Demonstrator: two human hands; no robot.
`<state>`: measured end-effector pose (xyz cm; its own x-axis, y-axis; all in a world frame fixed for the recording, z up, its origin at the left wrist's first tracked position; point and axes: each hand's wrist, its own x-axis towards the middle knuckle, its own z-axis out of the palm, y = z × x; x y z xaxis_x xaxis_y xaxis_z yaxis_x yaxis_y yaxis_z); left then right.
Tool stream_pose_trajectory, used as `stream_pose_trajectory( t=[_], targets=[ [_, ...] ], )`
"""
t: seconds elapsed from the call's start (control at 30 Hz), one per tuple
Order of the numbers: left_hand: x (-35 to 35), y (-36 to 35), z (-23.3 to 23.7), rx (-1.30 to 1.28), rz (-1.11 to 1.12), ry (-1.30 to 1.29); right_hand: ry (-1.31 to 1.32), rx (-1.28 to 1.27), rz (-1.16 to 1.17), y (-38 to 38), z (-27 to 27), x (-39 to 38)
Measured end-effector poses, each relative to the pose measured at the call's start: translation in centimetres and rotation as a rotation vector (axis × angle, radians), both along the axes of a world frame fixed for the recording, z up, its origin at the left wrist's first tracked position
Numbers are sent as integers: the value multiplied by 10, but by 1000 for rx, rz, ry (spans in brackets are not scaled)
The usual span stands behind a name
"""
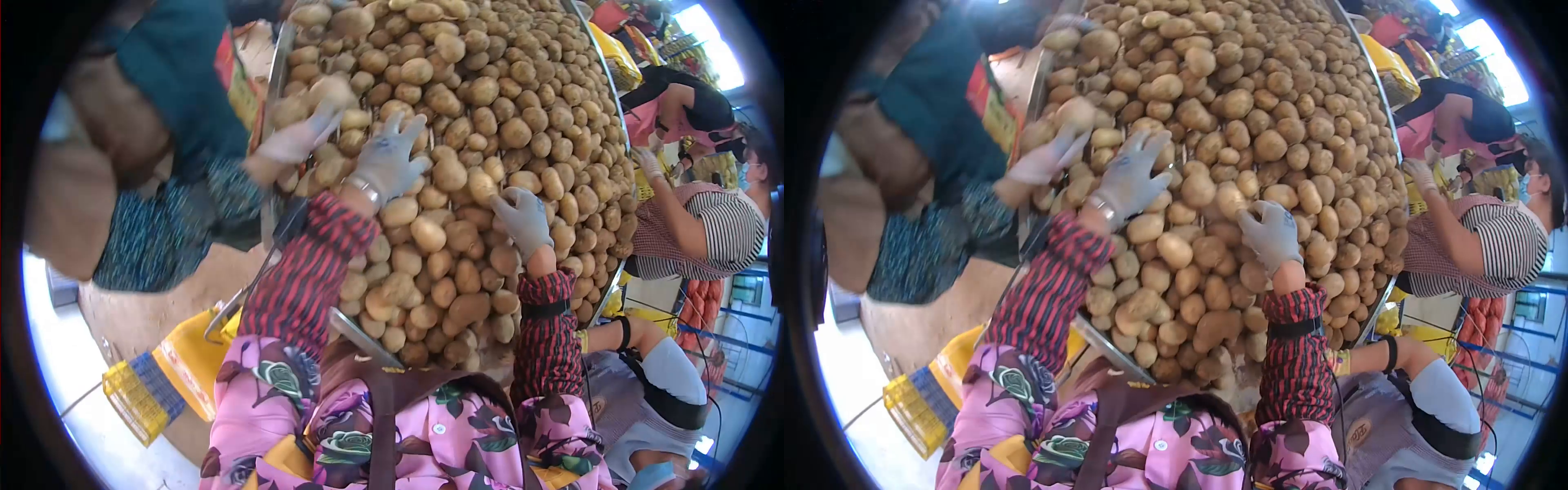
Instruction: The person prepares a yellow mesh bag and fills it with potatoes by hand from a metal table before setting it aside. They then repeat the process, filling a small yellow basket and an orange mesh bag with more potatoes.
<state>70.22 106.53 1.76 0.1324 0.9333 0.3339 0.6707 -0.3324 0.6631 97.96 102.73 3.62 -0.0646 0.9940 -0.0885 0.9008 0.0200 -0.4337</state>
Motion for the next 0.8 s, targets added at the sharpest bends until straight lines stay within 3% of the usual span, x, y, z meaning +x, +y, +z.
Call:
stream_pose_trajectory(
  t=[0.07, 0.1, 0.13, 0.2, 0.27, 0.33, 0.37, 0.43, 0.5, 0.6, 0.67, 0.7, 0.73, 0.77, 0.8],
  targets=[
    [12, 46, -22, -268, -95, 374, 63, 109, 73, 18, 18, -9],
    [12, 49, 2, -339, -153, 325, 228, 105, 69, 30, 34, -25],
    [9, 46, 3, -342, -147, 325, 218, 145, 126, 50, 37, -36],
    [-9, 24, 4, -583, -266, -991, 195, 257, 214, 98, 28, -61],
    [-18, -30, 34, -671, -159, -1564, 159, 360, 297, 146, 12, -92],
    [-32, -43, 27, -821, -612, -1952, 87, 465, 419, 188, -5, -129],
    [-35, -52, 10, -829, -623, -1936, -2, 461, 418, 193, -11, -142],
    [-36, -62, -30, -972, -183, -2194, -46, 351, 403, 199, -13, -152],
    [-32, -46, -7, -1016, -196, -2202, 123, 197, 371, 189, 4, -145],
    [-32, -32, 4, -1052, -245, -2196, 572, -193, 620, 145, 33, -111],
    [-31, -30, -2, -1256, -563, -2402, 384, 144, 610, 162, 30, -87],
    [-16, -29, -20, -1252, -631, -2523, -1, 443, 466, 175, 11, -71],
    [-14, -34, -18, -1249, -623, -2524, -240, 355, 269, 188, 6, -61],
    [-15, -40, -15, -1335, -469, -2543, -263, 178, 148, 196, -2, -52],
    [-17, -44, -13, -1425, -314, -2550, -392, 187, 156, 194, 1, -53]
  ],
)
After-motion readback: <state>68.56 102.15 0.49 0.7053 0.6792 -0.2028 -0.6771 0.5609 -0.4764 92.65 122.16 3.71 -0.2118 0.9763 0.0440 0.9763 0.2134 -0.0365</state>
